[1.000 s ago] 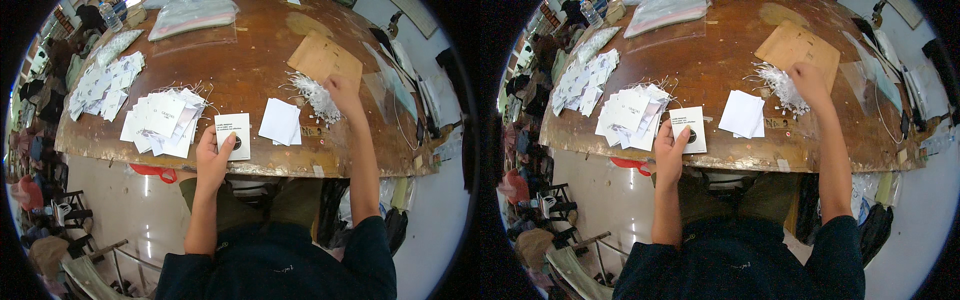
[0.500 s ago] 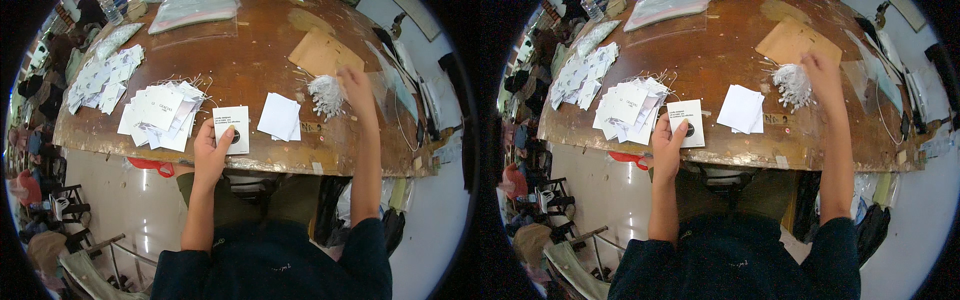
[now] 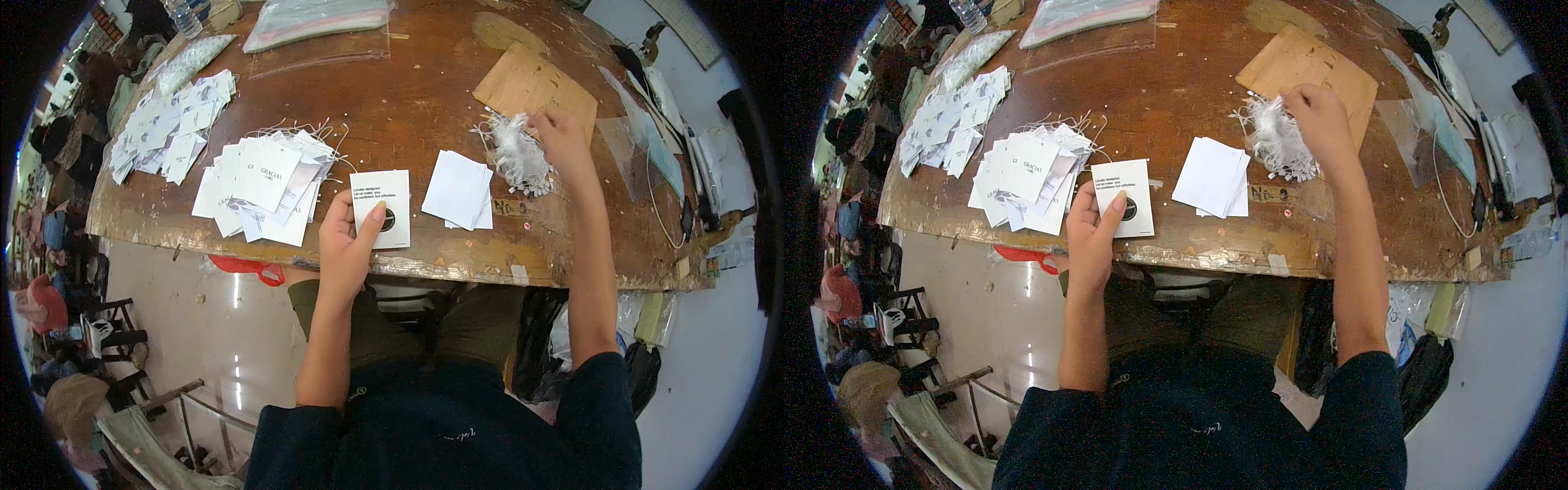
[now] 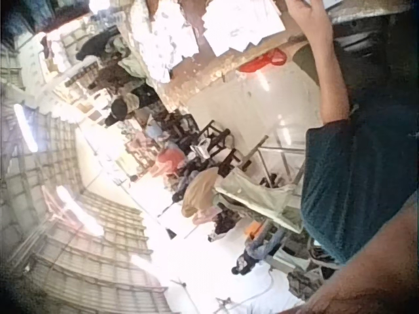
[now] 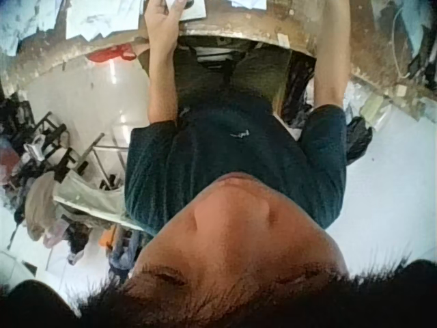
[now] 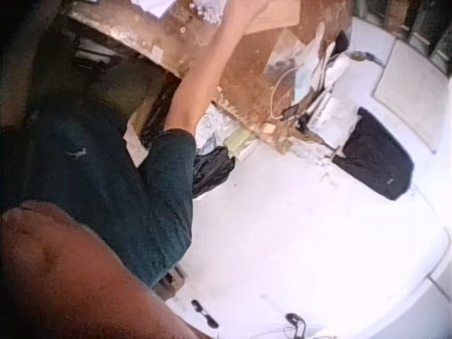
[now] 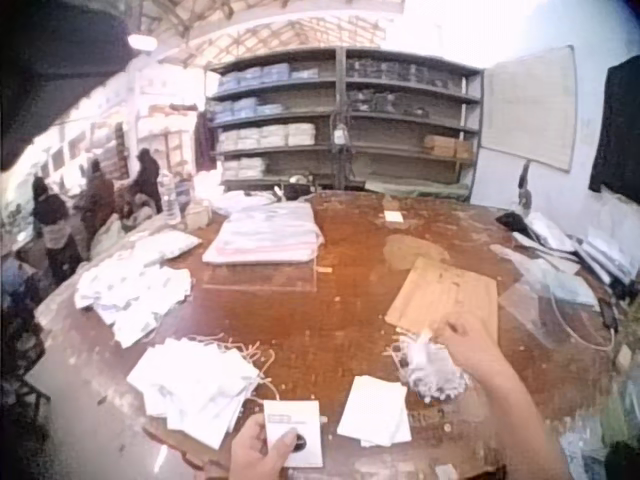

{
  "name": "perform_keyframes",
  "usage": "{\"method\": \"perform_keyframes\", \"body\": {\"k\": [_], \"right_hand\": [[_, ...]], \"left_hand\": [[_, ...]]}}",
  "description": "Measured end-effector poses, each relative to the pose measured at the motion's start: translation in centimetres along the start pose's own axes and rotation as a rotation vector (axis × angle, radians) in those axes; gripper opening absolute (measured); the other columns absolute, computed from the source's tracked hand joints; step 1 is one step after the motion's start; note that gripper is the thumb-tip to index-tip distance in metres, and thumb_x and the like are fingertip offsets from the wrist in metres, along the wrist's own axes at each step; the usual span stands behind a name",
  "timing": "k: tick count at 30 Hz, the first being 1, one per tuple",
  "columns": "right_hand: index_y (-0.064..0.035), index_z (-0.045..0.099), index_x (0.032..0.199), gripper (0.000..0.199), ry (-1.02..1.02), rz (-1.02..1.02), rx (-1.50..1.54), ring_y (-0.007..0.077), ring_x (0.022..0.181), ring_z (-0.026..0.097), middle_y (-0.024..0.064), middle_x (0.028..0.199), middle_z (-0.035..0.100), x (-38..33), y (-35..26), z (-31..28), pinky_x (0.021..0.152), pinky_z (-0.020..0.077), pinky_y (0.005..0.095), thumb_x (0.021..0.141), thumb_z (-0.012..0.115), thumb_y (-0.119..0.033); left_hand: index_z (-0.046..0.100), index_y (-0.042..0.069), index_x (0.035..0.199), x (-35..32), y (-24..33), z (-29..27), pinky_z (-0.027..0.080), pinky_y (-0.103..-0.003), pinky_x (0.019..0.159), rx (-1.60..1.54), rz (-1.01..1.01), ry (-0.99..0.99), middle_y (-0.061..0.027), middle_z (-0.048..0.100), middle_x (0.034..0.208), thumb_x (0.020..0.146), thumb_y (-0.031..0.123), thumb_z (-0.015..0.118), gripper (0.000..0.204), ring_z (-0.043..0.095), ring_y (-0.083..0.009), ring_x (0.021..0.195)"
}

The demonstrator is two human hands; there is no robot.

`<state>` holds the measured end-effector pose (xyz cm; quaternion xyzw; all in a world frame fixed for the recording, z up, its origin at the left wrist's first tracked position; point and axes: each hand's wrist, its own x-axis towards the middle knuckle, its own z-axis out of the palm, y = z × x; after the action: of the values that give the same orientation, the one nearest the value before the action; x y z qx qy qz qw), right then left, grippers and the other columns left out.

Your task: The person repeatedly picks small white paper tags and white plastic fasteners from a wooden table, inserts the fasteners into the tags, and places the assembled units into a growing stack. The person handles items one at a time and maintains a consistent workflow throughout the clip.

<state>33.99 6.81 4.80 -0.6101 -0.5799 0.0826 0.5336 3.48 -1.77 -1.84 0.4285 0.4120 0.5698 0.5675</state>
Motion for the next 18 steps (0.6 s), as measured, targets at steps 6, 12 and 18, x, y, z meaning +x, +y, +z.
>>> {"method": "perform_keyframes", "body": {"k": [6,12,18], "right_hand": [[-0.0012,0.065,0.089,0.026,-0.182,0.05,-0.078,0.0079,0.062,0.05,-0.0006,0.066,0.053,0.2,-0.6,0.9,0.056,0.0388,0.0251,0.097,0.057,-0.024],[-0.0034,0.061,0.077,0.022,-0.401,0.081,-0.047,0.0102,0.072,0.055,0.0037,0.073,0.059,-2.7,-3.9,2.3,0.068,0.044,0.0271,0.092,0.064,-0.018],[-0.0047,0.051,0.067,0.026,-0.269,-0.01,0.683,0.0165,0.065,0.056,0.0054,0.071,0.058,-6.1,-7.5,5.7,0.061,0.0455,0.0304,0.089,0.064,-0.01]], "left_hand": [[0.053,-0.003,0.116,0.3,0.3,0.0,0.051,-0.024,0.079,0.047,0.0,-0.002,-0.0081,0.066,0.104,0.095,0.009,0.062,0.026,0.062,-0.0089,0.092],[0.054,-0.002,0.116,0.4,0.1,0.1,0.051,-0.025,0.08,-0.043,0.052,-0.005,-0.0081,0.066,0.105,0.095,0.008,0.061,0.024,0.062,-0.0099,0.092],[0.053,-0.004,0.12,-0.2,0.7,0.2,0.052,-0.026,0.083,-0.066,0.095,-0.005,-0.0085,0.066,0.108,0.095,0.005,0.061,0.028,0.063,-0.0113,0.096]]}}
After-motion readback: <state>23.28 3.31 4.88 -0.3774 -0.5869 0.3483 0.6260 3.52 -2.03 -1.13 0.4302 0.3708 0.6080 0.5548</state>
